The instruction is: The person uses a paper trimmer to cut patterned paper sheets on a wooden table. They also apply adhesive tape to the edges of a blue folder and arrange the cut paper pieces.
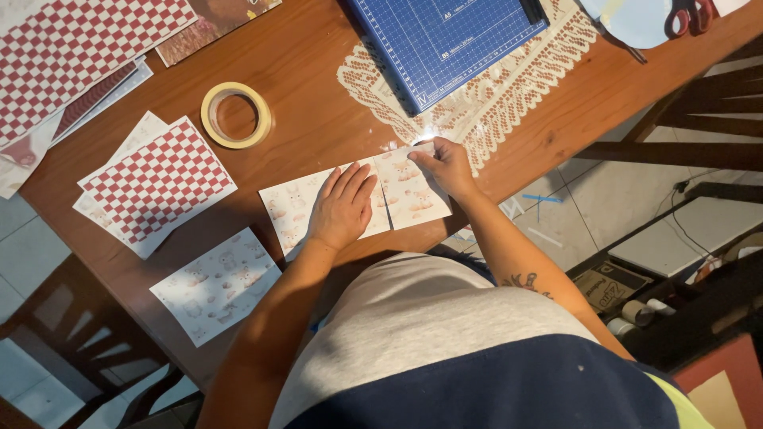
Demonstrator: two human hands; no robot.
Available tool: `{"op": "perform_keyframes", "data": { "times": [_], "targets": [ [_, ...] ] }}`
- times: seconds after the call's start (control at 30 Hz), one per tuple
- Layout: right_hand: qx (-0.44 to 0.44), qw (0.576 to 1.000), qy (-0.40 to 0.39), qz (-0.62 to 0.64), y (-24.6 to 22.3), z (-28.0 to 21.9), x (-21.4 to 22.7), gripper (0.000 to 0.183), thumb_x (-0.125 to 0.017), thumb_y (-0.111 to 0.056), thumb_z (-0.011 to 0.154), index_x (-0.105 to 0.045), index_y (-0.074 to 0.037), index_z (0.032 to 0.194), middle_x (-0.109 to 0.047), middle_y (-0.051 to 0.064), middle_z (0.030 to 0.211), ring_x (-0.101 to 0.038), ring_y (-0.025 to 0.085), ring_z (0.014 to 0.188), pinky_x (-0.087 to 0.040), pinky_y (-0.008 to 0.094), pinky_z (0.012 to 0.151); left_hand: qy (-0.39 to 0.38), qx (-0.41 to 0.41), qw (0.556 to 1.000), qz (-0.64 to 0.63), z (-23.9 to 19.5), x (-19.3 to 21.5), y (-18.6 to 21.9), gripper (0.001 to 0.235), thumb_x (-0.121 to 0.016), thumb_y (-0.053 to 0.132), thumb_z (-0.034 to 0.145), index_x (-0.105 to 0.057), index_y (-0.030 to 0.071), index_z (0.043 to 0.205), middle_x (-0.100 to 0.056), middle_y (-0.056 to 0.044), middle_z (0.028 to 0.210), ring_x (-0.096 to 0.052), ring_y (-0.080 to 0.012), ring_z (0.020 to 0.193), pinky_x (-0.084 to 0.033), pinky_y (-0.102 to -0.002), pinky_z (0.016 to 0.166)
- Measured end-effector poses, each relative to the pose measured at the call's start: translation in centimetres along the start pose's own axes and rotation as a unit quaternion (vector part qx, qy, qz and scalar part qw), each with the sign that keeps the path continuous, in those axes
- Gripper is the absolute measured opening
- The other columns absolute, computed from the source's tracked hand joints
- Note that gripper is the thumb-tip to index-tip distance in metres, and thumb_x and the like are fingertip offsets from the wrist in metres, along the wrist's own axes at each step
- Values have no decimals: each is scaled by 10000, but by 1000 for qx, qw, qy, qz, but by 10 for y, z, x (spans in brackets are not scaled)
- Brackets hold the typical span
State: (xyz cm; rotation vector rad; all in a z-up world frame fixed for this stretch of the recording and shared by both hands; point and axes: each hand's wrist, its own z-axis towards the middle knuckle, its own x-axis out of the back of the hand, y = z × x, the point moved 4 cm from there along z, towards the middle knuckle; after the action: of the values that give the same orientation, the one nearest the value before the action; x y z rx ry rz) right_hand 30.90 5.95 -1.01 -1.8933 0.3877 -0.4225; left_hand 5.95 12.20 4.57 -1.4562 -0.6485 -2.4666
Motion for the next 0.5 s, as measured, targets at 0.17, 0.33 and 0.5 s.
{"op": "perform_keyframes", "data": {
  "times": [0.17, 0.33, 0.5],
  "targets": [
    [19, 1000, 4, -9, -1, -1, -1, 182, -858, -109, 868, -745, -30, 985, -697, 44, 684, -579, 24, 597, -448, 146, 538, -6, -2, 1000, -2, 0, -3, -1, 430, -555, 337, 999, -601, 253, 1418, -605, -60, 1405, -539, -253, 1377, -352, -467, 1203],
    [21, 1000, 7, -12, 5, -1, 0, 167, -858, -113, 871, -748, -43, 976, -709, 46, 692, -590, 29, 597, -453, 151, 538, -9, 2, 1000, -8, 0, -7, -2, 421, -533, 424, 1034, -598, 291, 1428, -598, -57, 1412, -533, -251, 1381, -351, -471, 1199],
    [30, 999, 10, -35, -9, -5, -2, 174, -868, -135, 867, -752, -48, 964, -683, 36, 657, -538, 37, 567, -405, 166, 522, -13, 0, 1000, -2, -1, -8, -2, 430, -533, 455, 1034, -597, 300, 1429, -590, -58, 1416, -523, -248, 1389, -345, -471, 1201]
  ]
}}
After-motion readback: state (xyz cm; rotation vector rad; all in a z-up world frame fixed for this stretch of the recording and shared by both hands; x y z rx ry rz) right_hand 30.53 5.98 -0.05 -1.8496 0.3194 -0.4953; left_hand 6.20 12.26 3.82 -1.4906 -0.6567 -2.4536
